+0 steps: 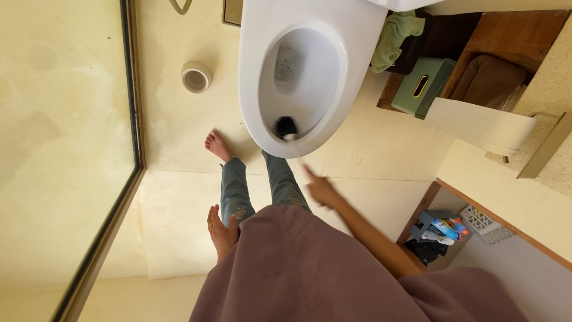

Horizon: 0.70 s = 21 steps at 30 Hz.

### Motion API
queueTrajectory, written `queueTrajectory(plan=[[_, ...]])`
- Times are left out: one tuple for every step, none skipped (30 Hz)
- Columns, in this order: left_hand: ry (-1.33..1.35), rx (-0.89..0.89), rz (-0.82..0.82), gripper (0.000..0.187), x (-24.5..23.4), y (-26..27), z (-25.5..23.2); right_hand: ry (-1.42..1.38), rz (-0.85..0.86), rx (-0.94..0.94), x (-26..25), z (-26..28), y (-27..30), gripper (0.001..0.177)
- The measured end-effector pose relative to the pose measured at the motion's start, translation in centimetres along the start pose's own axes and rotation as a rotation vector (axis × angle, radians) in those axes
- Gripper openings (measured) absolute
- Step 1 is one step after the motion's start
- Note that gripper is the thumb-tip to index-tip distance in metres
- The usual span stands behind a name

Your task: Cleaning the toilet bowl and seat using a spray cleaner, toilet brush, and a cloth.

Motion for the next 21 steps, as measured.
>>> queueTrajectory(plan=[[0.008,0.032,-0.005,0.066,-0.2,-0.5,0.5,0.040,-0.019,0.001,0.1,-0.4,-0.3,0.084],[0.015,0.063,-0.010,0.066,-0.2,-1.1,1.0,0.080,-0.037,0.003,0.2,-0.8,-0.8,0.084],[0.007,0.062,-0.002,0.066,-0.9,-1.2,1.2,0.114,-0.046,0.012,0.8,-1.2,-0.8,0.084],[0.003,0.079,-0.005,0.065,-1.5,-1.4,1.3,0.149,-0.055,0.021,1.3,-1.7,-1.0,0.085],[0.005,0.093,-0.003,0.065,-1.4,-1.2,1.3,0.190,-0.063,0.033,1.5,-2.9,-0.9,0.085],[0.003,0.089,0.009,0.065,-1.2,-1.0,1.5,0.232,-0.071,0.046,1.4,-4.1,-0.7,0.086],[0.002,0.091,0.019,0.065,-1.1,-0.7,1.8,0.277,-0.075,0.055,1.2,-5.1,-0.6,0.086],[0.000,0.093,0.030,0.064,-1.1,-0.4,1.9,0.322,-0.080,0.064,1.0,-6.1,-0.3,0.087],[0.014,0.100,0.017,0.064,0.2,-1.3,3.0,0.373,-0.108,0.055,-0.3,-6.9,-1.5,0.087],[0.011,0.145,-0.004,0.065,1.5,-2.2,3.9,0.424,-0.136,0.046,-1.7,-7.7,-2.6,0.088],[-0.010,0.178,-0.014,0.065,1.9,-2.4,5.4,0.464,-0.145,0.044,-2.2,-8.4,-2.7,0.088],[-0.013,0.174,-0.015,0.065,1.8,-2.2,3.8,0.505,-0.154,0.042,-2.5,-9.6,-3.3,0.088],[-0.015,0.149,0.012,0.064,1.0,-1.4,2.9,0.535,-0.146,0.056,-1.9,-10.9,-2.7,0.089],[-0.017,0.123,0.040,0.064,0.3,-0.5,1.9,0.565,-0.138,0.068,-1.3,-12.3,-2.0,0.089],[-0.010,0.127,0.037,0.064,0.8,-1.0,1.2,0.610,-0.157,0.068,-3.4,-14.9,-3.1,0.090],[0.020,0.108,0.048,0.063,1.3,-1.4,0.4,0.656,-0.176,0.067,-5.5,-17.0,-4.1,0.090],[0.046,0.081,0.063,0.062,1.4,-1.4,-0.1,0.700,-0.185,0.065,-7.2,-18.4,-4.9,0.091],[0.047,0.076,0.062,0.062,1.7,-0.8,0.0,0.704,-0.182,0.063,-7.6,-17.7,-6.1,0.091],[0.046,0.086,0.056,0.062,1.5,-0.6,0.1,0.702,-0.171,0.098,-7.7,-16.7,-7.4,0.089],[0.045,0.096,0.050,0.063,1.2,-0.5,0.1,0.700,-0.160,0.134,-8.0,-15.7,-8.7,0.087],[0.049,0.104,0.037,0.063,1.2,-0.8,-0.3,0.698,-0.173,0.124,-7.5,-12.7,-6.7,0.087]])
Point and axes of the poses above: each hand's wrist, its own y-axis away from the middle knuckle, its own x-axis out of the palm, z = x × y, the point moved 3 cm from there along -y, towards the middle knuckle, and after that the axes turned 4 degrees about y, right-handed, at the moved point
